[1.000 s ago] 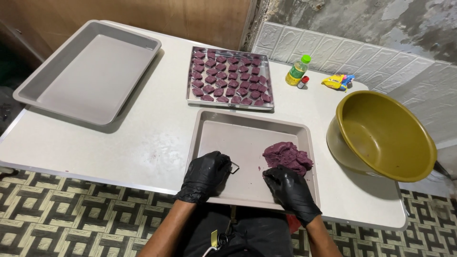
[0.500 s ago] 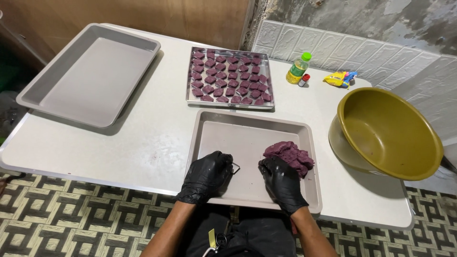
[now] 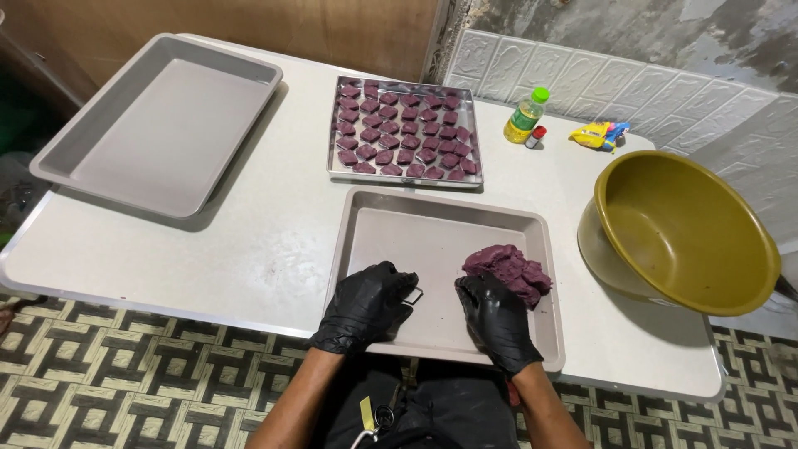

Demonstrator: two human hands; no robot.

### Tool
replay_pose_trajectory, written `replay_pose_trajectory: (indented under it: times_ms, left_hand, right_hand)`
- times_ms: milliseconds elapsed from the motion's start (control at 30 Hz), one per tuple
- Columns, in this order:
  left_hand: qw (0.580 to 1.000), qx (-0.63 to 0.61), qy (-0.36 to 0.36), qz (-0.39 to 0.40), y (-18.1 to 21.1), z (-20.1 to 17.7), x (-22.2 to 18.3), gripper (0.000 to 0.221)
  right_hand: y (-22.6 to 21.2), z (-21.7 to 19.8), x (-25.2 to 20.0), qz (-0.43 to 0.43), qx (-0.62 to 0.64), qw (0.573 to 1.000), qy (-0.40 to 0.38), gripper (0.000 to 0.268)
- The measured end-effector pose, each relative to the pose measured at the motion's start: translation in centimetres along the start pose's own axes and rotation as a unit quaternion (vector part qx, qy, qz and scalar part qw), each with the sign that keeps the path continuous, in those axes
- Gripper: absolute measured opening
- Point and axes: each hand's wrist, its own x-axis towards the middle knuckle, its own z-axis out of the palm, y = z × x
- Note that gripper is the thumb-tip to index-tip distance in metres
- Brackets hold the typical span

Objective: The person is portioning a large mass of purple dough into small, uniform pieces and arranging them in a metal tray for further processing.

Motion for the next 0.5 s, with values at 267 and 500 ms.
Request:
replay_pose_trajectory:
  times_ms: [267, 500]
  left_hand:
    - [1.000, -0.026, -0.005, 0.002, -1.0, 0.7, 0.3, 0.032]
    - [1.000, -0.006, -0.007, 0.001, -0.9, 0.7, 0.3, 0.034]
  right_hand:
    - [-2.4, -5.7, -0.3, 0.097, 0.228, 0.959, -0.137, 0.016]
    - [-1.8, -3.5, 0.0, 0.143, 0.325, 0.919, -0.174, 0.021]
